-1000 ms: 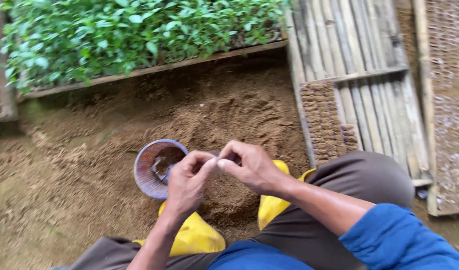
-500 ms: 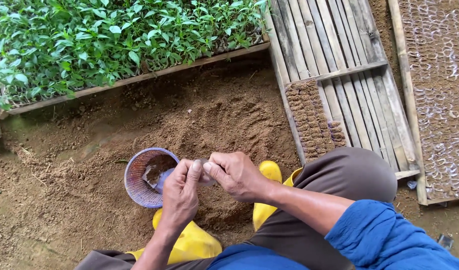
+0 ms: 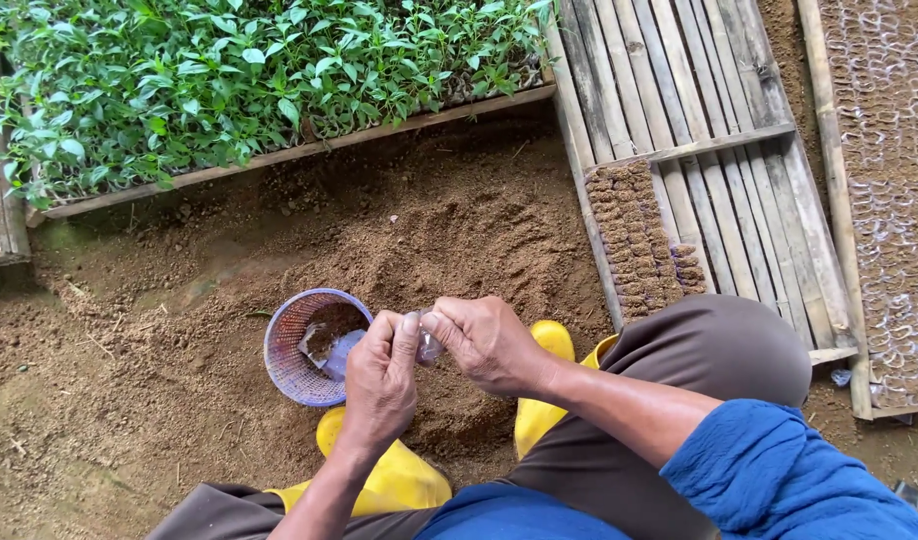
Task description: Filling small plastic sleeves with soil and arranging them in a wooden tray to prepare for planting seedlings.
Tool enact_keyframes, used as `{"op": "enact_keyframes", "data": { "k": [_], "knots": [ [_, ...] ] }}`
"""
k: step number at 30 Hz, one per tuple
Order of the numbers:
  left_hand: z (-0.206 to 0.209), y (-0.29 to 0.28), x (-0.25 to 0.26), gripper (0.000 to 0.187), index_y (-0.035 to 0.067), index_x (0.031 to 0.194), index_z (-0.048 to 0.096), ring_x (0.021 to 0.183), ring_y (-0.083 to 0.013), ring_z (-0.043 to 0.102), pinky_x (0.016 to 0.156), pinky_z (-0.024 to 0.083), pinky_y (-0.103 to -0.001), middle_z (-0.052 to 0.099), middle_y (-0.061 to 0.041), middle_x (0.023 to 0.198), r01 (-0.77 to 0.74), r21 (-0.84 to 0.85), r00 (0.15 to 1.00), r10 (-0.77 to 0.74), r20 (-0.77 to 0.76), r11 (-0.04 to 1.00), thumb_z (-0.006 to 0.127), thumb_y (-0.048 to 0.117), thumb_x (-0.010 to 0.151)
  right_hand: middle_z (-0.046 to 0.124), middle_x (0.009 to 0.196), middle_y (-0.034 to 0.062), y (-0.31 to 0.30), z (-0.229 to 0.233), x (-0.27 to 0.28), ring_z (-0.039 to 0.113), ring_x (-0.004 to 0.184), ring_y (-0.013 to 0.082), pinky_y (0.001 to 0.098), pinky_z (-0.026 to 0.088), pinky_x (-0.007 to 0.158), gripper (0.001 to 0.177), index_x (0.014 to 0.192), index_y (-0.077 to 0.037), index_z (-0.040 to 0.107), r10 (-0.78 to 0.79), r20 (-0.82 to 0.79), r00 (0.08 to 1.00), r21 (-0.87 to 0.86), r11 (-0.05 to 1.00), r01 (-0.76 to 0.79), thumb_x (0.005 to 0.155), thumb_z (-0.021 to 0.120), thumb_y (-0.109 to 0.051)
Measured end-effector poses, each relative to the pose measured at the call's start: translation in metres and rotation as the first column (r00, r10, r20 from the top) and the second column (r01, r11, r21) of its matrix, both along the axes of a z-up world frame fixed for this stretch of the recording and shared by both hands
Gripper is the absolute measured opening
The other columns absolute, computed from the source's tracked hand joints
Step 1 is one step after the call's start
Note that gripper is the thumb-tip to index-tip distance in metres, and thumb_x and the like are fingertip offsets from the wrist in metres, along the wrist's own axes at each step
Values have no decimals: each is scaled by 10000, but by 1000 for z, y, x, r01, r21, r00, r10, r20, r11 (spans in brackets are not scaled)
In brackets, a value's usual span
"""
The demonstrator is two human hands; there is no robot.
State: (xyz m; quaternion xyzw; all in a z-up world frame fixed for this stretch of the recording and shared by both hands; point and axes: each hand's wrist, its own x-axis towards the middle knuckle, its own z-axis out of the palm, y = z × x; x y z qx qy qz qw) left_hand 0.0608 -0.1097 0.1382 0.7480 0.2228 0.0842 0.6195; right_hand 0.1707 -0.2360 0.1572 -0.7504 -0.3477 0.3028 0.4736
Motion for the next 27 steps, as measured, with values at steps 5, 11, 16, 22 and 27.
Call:
{"op": "enact_keyframes", "data": {
  "k": [5,11,16,22,27],
  "knots": [
    [-8,-2,1,270,83,813,642,671,-94,606,672,540,-279,669,-24,700,-107,-168,991,118,58,980,570,216,1037,681,671,42,-1,1,1,579,636,110,289,468,576,210,812,-89,681,-63,-143,988,40,997,69,993,635,-184],
    [-9,-1,4,126,12,956,701,757,-110,648,751,600,-295,710,-65,782,-190,-370,973,224,51,909,670,130,988,674,650,87,4,6,3,587,655,141,303,507,584,104,888,-68,705,-135,-156,979,-5,991,136,969,658,-114],
    [-8,0,4,113,13,925,725,733,-100,640,729,596,-292,710,-67,750,-211,-370,968,245,47,905,709,115,971,666,677,69,6,6,3,584,684,129,283,512,592,58,920,-52,723,-159,-221,962,-10,987,161,947,687,-87],
    [-12,-3,5,102,24,922,727,754,-115,625,753,567,-297,705,-82,752,-265,-421,957,291,-3,867,693,107,970,694,675,65,6,3,5,632,663,143,281,547,630,172,884,-45,717,-206,-280,938,25,975,222,1007,616,-111],
    [-5,1,6,141,8,994,740,730,-127,647,750,572,-300,713,-97,756,-243,-439,964,268,-6,865,758,127,923,691,625,83,6,11,5,619,605,160,312,535,588,175,857,-67,705,-107,-166,980,9,994,110,1005,622,-113]
  ]
}}
